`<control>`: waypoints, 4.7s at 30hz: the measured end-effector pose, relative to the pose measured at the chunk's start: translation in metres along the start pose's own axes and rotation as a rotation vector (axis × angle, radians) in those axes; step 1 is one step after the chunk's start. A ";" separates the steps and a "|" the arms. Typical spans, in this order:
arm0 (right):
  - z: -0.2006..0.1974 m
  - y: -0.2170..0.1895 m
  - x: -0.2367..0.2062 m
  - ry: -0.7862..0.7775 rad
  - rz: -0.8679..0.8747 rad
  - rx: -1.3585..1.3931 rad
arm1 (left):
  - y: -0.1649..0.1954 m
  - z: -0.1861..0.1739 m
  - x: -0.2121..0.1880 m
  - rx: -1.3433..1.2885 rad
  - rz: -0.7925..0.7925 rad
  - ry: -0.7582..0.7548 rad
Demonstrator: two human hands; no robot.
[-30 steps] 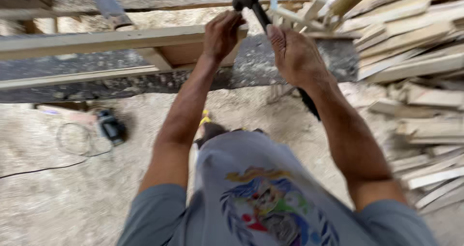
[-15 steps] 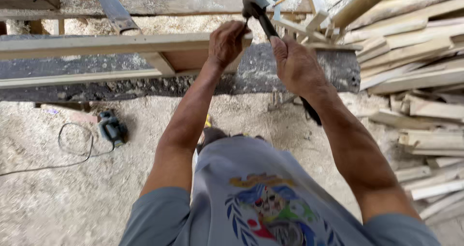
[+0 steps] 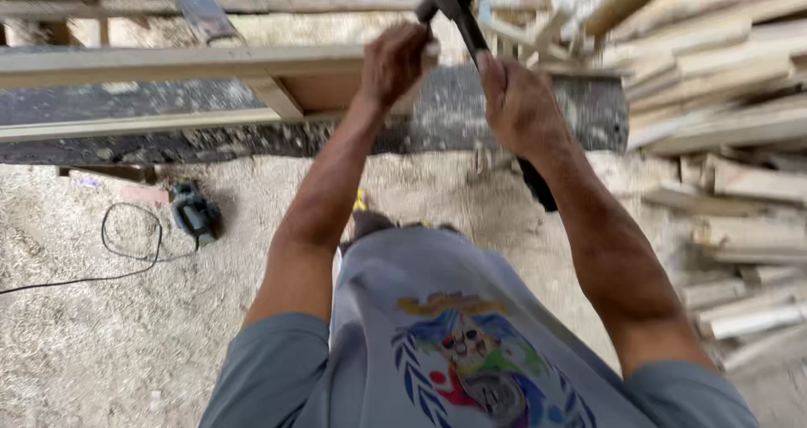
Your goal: The person assembles a wooden frame on a workbench, positioning wood strips and driving nails with a hammer. They take nails from a compartmentalized nail box, hold pieces steady, and hammer nails into the frame joints, repositioning the frame between nails.
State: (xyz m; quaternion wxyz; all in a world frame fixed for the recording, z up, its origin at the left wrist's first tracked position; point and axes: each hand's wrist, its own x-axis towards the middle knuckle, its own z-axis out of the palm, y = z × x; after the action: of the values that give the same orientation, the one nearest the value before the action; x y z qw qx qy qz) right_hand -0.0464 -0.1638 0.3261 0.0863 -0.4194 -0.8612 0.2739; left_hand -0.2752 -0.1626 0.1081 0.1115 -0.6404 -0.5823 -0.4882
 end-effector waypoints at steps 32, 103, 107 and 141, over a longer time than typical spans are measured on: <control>0.079 0.038 0.004 -0.191 0.368 0.135 | 0.011 0.014 0.012 -0.321 -0.321 0.227; -0.092 0.006 -0.040 0.111 -0.064 0.337 | 0.008 -0.023 0.009 -0.231 -0.199 -0.013; -0.120 -0.026 -0.063 0.393 -0.476 0.540 | -0.001 -0.012 0.005 -0.218 -0.142 0.039; 0.077 0.036 0.050 0.169 0.138 0.237 | 0.010 -0.018 0.019 -0.419 -0.261 -0.041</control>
State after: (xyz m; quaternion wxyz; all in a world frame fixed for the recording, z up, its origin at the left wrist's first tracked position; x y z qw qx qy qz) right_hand -0.0827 -0.1386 0.2385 0.1885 -0.4859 -0.7817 0.3424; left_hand -0.2787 -0.1663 0.1357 -0.0997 -0.5786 -0.5484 -0.5955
